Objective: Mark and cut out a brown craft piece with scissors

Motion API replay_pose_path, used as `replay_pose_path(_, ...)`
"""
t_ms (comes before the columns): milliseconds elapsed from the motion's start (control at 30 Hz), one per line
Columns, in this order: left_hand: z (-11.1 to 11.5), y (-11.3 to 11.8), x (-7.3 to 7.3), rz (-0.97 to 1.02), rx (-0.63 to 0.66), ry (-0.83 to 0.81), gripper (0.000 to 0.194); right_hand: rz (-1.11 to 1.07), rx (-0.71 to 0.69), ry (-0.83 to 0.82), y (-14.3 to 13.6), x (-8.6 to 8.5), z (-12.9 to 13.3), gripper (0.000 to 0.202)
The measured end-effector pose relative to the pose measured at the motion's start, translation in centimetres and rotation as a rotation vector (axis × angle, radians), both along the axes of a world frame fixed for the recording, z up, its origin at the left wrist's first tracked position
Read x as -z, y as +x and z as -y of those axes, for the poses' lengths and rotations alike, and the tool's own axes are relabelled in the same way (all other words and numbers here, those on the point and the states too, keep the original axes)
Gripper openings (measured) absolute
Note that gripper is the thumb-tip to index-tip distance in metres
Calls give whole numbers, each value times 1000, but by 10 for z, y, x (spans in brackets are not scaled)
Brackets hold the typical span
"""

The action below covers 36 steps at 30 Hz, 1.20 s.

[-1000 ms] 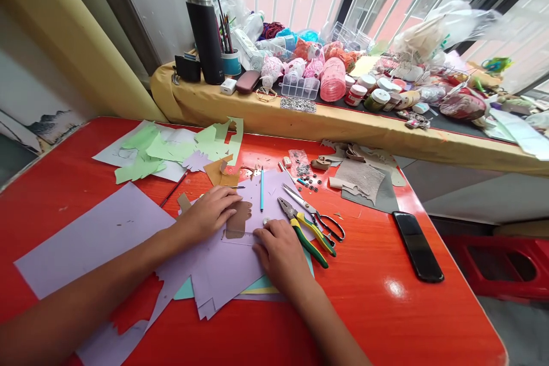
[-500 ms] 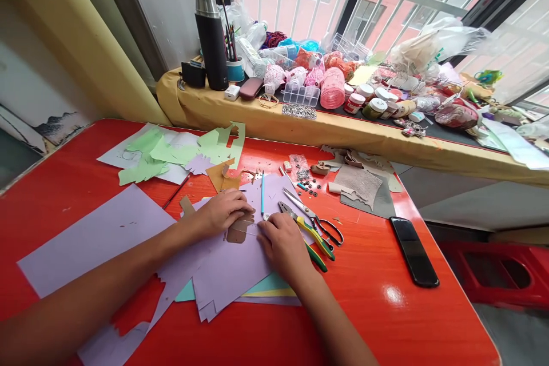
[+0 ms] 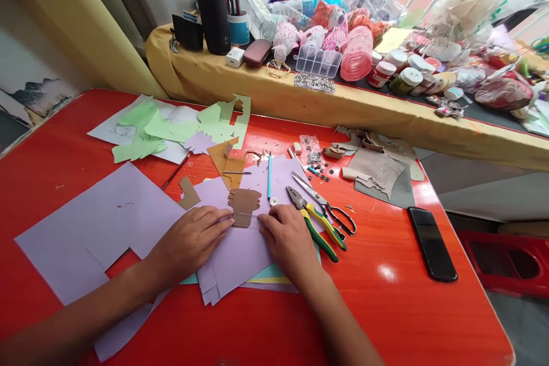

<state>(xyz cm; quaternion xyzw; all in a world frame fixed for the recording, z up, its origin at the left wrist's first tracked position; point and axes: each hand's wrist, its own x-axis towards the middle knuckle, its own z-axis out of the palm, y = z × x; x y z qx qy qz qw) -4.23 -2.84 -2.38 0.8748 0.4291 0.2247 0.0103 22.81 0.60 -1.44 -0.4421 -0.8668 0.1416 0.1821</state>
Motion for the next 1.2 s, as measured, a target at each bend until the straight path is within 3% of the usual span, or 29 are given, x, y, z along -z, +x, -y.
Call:
replay_pose_path(267,12,6,4,-98,-8,151,32,-52,-6,-20,1,3,-2,19)
replay_pose_path(667,12,7,3,-56,-27,129,30,-109,16,-32,0,7,-3,20)
replay_pose_path(1200,14,7,4,-3,-52,52,42,-112,0,-23,2,8,-6,21)
